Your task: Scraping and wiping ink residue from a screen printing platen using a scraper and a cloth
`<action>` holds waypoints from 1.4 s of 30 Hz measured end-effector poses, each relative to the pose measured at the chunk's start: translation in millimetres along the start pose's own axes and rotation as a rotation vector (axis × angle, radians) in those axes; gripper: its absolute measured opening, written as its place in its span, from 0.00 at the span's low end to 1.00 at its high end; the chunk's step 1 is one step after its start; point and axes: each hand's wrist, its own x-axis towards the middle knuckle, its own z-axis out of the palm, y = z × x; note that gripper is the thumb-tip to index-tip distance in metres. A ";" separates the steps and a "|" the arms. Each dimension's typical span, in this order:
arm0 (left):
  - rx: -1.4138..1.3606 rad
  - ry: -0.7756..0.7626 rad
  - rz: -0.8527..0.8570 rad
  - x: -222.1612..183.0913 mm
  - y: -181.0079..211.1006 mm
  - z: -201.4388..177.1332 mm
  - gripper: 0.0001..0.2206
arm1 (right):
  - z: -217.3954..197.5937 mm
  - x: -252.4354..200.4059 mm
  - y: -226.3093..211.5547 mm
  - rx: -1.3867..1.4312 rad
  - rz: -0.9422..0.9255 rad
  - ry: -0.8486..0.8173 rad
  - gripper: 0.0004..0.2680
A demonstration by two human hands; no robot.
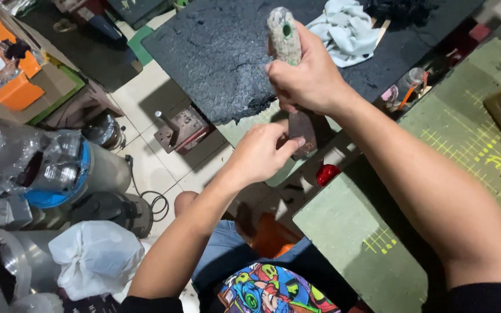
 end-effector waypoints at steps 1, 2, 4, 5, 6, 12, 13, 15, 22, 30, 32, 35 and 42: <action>0.002 -0.004 -0.006 -3.0 -1.9 2.9 0.10 | 3.6 -2.6 -0.6 0.007 0.003 0.001 0.07; 0.016 -0.001 0.016 -2.3 -3.0 2.1 0.11 | 5.2 -0.8 -3.7 0.012 0.031 0.000 0.07; 0.032 0.000 0.033 -1.3 -5.9 1.9 0.11 | 8.0 1.5 -7.9 0.023 0.060 -0.002 0.07; 0.031 0.009 0.041 -1.1 -8.2 2.9 0.13 | 9.4 1.9 -8.2 0.012 0.108 0.008 0.08; 0.031 0.018 0.052 -0.8 -10.7 3.9 0.17 | 10.6 2.2 -8.6 0.001 0.155 0.018 0.08; -0.032 0.045 -0.053 2.5 5.8 3.5 0.12 | 1.7 9.0 -9.1 -0.023 0.122 -0.023 0.07; -0.033 0.044 -0.053 0.5 5.0 5.3 0.12 | 2.0 5.2 -7.2 -0.024 0.124 -0.022 0.07; 0.023 0.024 -0.027 -2.1 4.6 6.7 0.15 | 2.1 1.0 -5.9 0.029 0.123 -0.028 0.08; -0.039 0.050 -0.109 3.3 3.5 11.7 0.15 | -11.3 1.4 3.0 0.082 0.112 0.035 0.08; -0.010 0.028 -0.066 2.6 10.3 6.0 0.12 | -3.4 3.6 -10.5 -0.032 0.118 -0.022 0.08; 0.005 0.030 -0.083 2.9 8.9 7.5 0.14 | -2.8 5.0 -11.8 -0.004 0.160 -0.033 0.08; -0.077 0.050 -0.096 9.8 11.3 6.6 0.14 | -9.5 11.8 -12.9 0.052 0.162 0.009 0.08; 0.038 -0.024 -0.132 11.7 4.5 10.6 0.14 | -8.0 4.8 -5.0 0.020 0.184 0.010 0.11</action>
